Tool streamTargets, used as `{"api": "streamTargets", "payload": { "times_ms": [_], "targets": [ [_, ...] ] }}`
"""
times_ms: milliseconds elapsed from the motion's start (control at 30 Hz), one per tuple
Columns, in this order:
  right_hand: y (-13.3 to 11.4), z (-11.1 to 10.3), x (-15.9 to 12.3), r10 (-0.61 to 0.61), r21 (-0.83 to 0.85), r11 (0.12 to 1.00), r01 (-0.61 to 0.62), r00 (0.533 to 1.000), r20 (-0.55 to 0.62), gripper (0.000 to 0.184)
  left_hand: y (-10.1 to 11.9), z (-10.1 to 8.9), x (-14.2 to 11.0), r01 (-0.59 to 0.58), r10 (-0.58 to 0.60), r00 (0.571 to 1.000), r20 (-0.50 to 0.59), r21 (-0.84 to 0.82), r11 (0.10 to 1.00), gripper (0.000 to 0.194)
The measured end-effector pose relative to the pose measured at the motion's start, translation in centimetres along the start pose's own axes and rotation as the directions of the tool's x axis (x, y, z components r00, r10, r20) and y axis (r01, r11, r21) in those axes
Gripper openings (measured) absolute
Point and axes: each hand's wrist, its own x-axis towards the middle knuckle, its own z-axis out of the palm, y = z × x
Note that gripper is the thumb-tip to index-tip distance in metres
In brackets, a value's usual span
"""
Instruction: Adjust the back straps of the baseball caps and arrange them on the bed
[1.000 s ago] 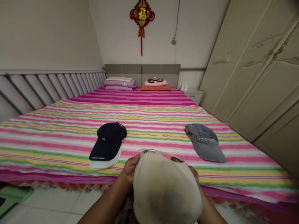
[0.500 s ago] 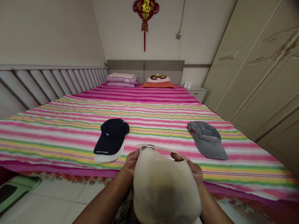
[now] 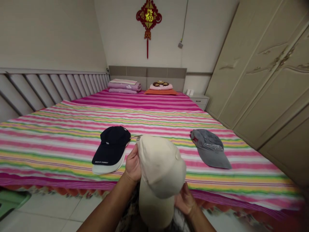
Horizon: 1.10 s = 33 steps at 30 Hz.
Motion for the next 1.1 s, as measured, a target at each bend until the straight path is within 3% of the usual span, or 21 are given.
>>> {"api": "streamTargets", "payload": {
  "times_ms": [167, 367, 533, 667, 800, 933, 1000, 1100],
  "targets": [
    [1.9, 0.2, -0.8, -0.051, 0.031, 0.998, 0.052, 0.998, -0.029, 0.034, 0.3, -1.4, 0.5, -0.098, 0.097, 0.989, -0.108, -0.009, 0.995, 0.062],
    [1.1, 0.9, -2.2, -0.189, 0.162, 0.961, 0.224, 0.959, -0.210, 0.020, 0.3, -3.9, 0.3, -0.227, 0.198, 0.942, -0.272, -0.079, 0.971, 0.056],
    [0.7, 1.6, -3.3, -0.215, 0.214, 0.935, 0.284, 0.930, -0.297, 0.020, -0.7, -4.5, 0.4, -0.276, 0.222, 0.907, -0.358, -0.105, 0.955, 0.053],
    [0.6, 2.0, -3.6, -0.188, 0.245, 0.931, 0.271, 0.930, -0.315, 0.028, -2.1, -3.8, 0.3, -0.229, 0.190, 0.927, -0.323, -0.089, 0.969, 0.046],
    [0.4, 2.0, -3.5, -0.198, 0.221, 0.936, 0.274, 0.929, -0.312, 0.026, -3.7, -3.1, 0.1, -0.075, 0.055, 0.964, -0.261, -0.068, 0.995, 0.039],
    [0.4, 2.0, -3.5, -0.201, 0.221, 0.934, 0.281, 0.923, -0.327, 0.029, -4.3, -3.0, 0.1, 0.033, -0.051, 0.968, -0.247, -0.077, 0.997, 0.035],
    [0.5, 1.8, -3.6, -0.212, 0.202, 0.937, 0.284, 0.924, -0.317, 0.027, -4.3, -3.1, 0.2, 0.037, -0.058, 0.965, -0.257, -0.085, 0.996, 0.034],
    [0.0, 1.1, -3.3, -0.243, 0.162, 0.940, 0.299, 0.923, -0.298, 0.022, -4.2, -3.6, 0.3, -0.051, 0.023, 0.960, -0.279, -0.093, 0.994, 0.031]
  ]
}}
